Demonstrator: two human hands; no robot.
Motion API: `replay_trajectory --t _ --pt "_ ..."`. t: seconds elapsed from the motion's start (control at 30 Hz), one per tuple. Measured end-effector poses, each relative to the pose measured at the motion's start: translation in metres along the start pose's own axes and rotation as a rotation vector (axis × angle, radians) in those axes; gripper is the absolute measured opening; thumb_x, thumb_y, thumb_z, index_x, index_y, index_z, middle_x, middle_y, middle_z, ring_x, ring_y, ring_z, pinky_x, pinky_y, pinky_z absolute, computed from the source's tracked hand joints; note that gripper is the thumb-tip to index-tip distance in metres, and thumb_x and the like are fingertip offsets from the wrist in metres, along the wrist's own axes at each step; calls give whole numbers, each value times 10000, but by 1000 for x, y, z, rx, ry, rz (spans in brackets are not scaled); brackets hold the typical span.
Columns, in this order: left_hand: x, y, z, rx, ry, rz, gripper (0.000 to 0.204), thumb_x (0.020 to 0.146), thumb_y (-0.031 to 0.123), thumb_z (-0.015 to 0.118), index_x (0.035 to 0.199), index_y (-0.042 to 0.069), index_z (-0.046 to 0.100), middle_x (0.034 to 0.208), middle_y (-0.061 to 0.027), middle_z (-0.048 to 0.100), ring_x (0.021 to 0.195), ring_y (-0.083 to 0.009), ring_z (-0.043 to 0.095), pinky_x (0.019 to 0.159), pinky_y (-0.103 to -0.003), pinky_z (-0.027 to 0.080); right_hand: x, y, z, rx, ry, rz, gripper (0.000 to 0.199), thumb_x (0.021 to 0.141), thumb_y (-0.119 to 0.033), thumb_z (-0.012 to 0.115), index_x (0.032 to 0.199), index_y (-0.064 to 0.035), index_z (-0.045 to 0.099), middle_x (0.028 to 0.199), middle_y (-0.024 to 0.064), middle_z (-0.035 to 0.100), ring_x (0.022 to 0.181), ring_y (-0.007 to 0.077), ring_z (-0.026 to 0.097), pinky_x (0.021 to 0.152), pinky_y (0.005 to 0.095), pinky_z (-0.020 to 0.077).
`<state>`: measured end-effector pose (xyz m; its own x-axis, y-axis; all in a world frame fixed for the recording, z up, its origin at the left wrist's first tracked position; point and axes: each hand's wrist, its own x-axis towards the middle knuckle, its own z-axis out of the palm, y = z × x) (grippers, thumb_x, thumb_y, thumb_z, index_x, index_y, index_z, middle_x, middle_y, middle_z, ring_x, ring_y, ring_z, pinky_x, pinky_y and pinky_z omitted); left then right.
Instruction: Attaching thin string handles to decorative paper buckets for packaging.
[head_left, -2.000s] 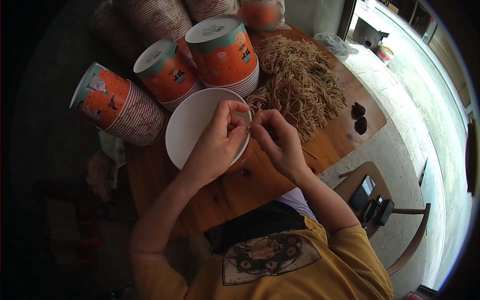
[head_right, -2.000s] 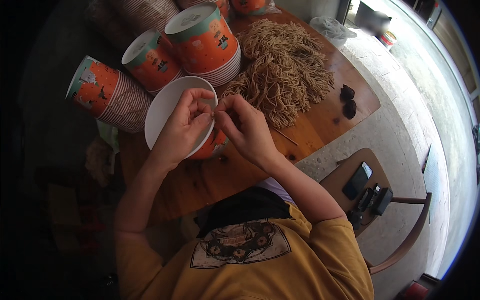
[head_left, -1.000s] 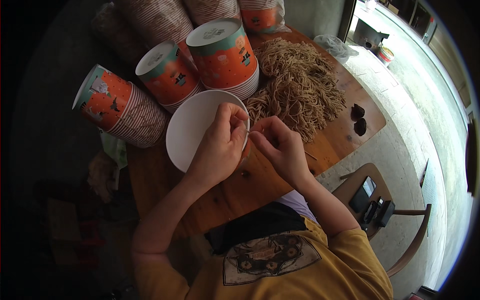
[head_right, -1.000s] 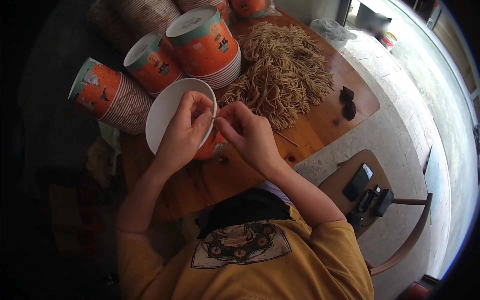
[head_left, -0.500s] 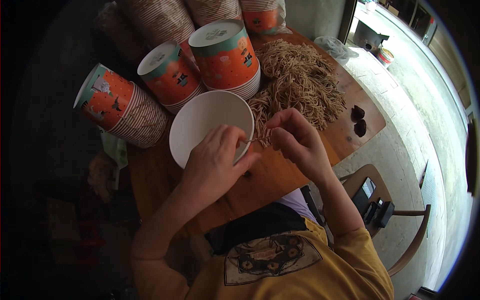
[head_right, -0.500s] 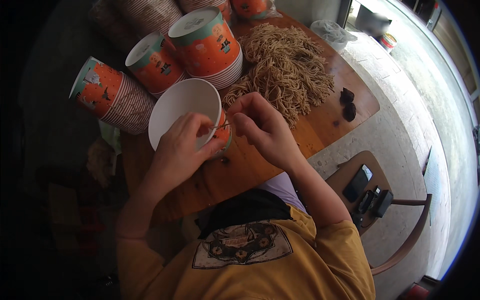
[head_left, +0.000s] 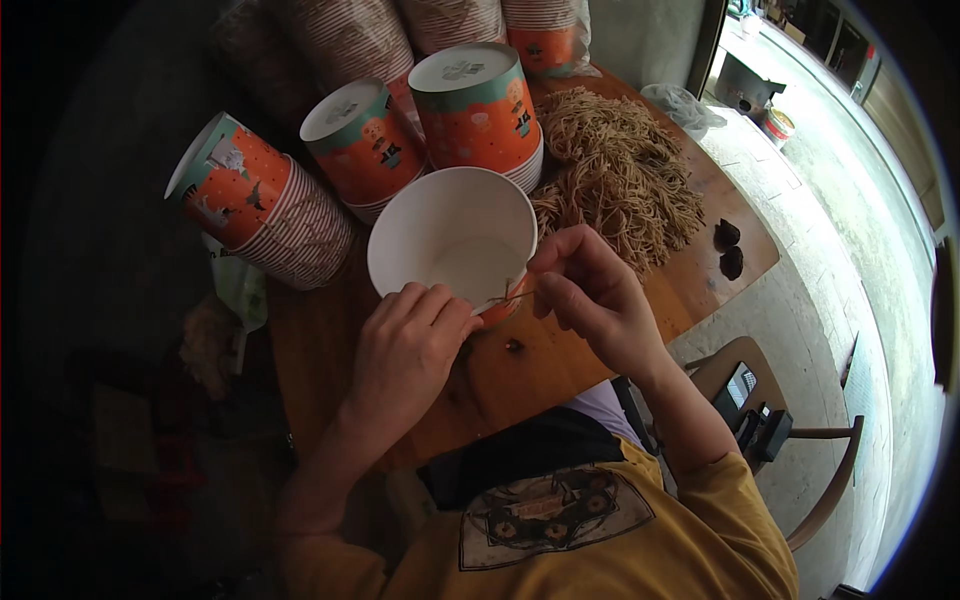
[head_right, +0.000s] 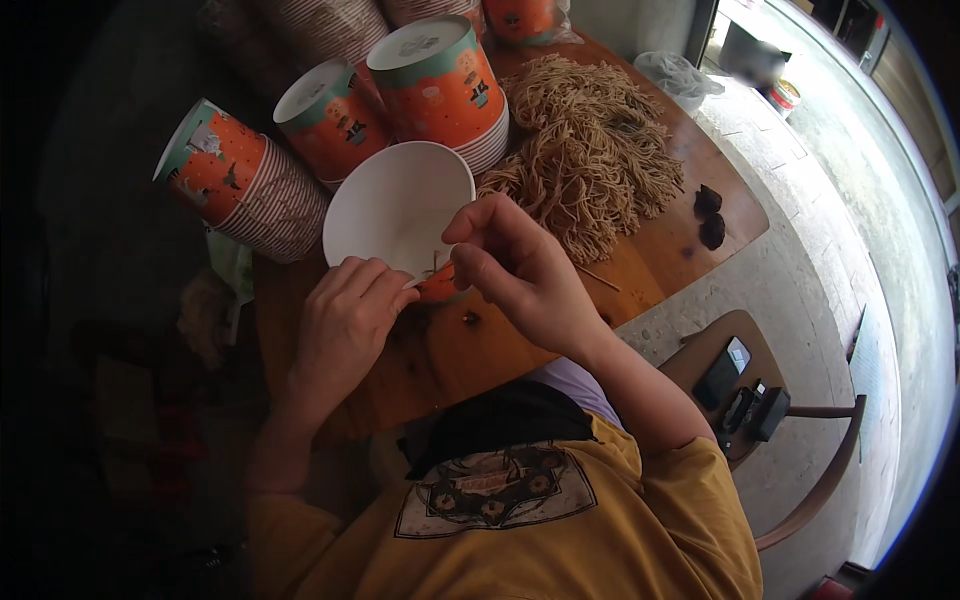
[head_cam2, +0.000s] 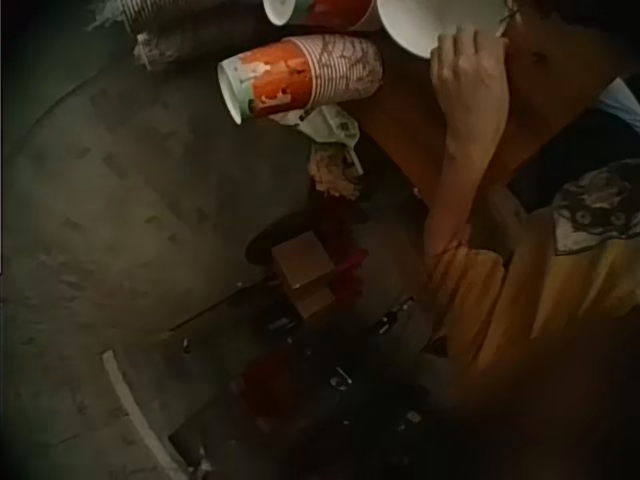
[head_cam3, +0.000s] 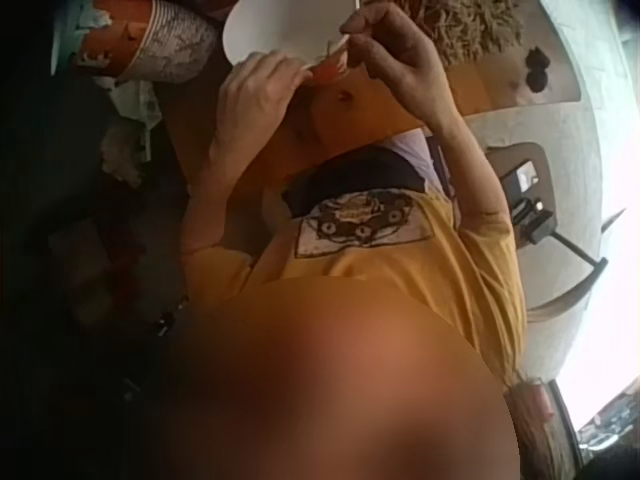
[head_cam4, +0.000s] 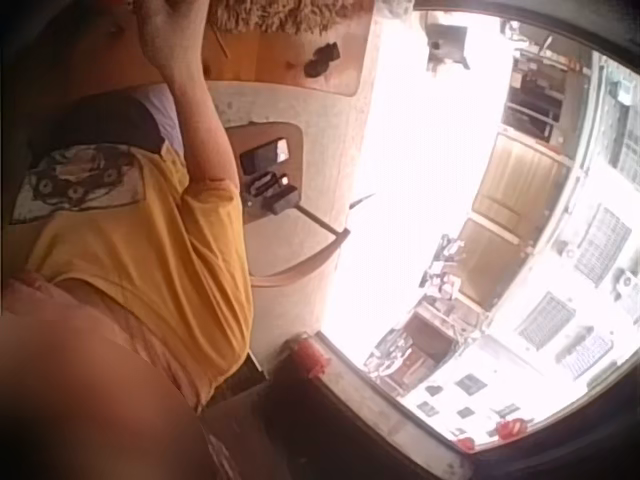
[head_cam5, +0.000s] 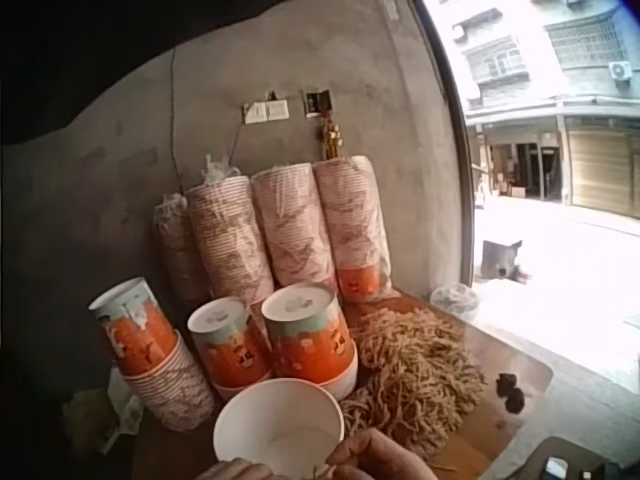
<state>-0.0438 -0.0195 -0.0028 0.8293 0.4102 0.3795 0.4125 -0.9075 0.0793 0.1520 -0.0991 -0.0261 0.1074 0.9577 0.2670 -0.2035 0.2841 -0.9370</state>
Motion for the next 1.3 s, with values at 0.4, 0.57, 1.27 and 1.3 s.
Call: replay_trajectory --t 0.4,0.57,1.27,1.3 --pt "0 12 19 -167 158 18 380 790 43 597 1167 68 554 1022 -90 582 983 -275 584 881 -410 449 -10 -5 33 -568 -95 -281 144 875 -94 592 998 -51 530 843 101 615 775 261 653 680 345 503" --pt "-12 7 19 -116 115 11 376 770 11 587 1139 72 550 1012 -76 591 992 -243 585 924 -421 422 -16 -6 44 -230 -145 -117 78 923 -57 529 997 -34 519 873 73 585 808 150 590 716 282 465" --pt "-38 -13 -16 -138 -46 -29 151 856 118 585 1003 87 602 1055 -58 601 1089 -234 563 1058 -507 301 3 -27 38 512 -273 175 250 948 -238 542 1147 -86 549 784 -26 583 611 -10 497 511 134 358" --pt "-39 -16 -21 -149 -76 -13 132 846 107 594 974 88 616 1064 -49 600 1118 -233 551 1059 -506 301 3 -40 32 477 -267 191 234 945 -218 540 1129 -76 562 735 -19 581 569 -9 486 480 136 350"
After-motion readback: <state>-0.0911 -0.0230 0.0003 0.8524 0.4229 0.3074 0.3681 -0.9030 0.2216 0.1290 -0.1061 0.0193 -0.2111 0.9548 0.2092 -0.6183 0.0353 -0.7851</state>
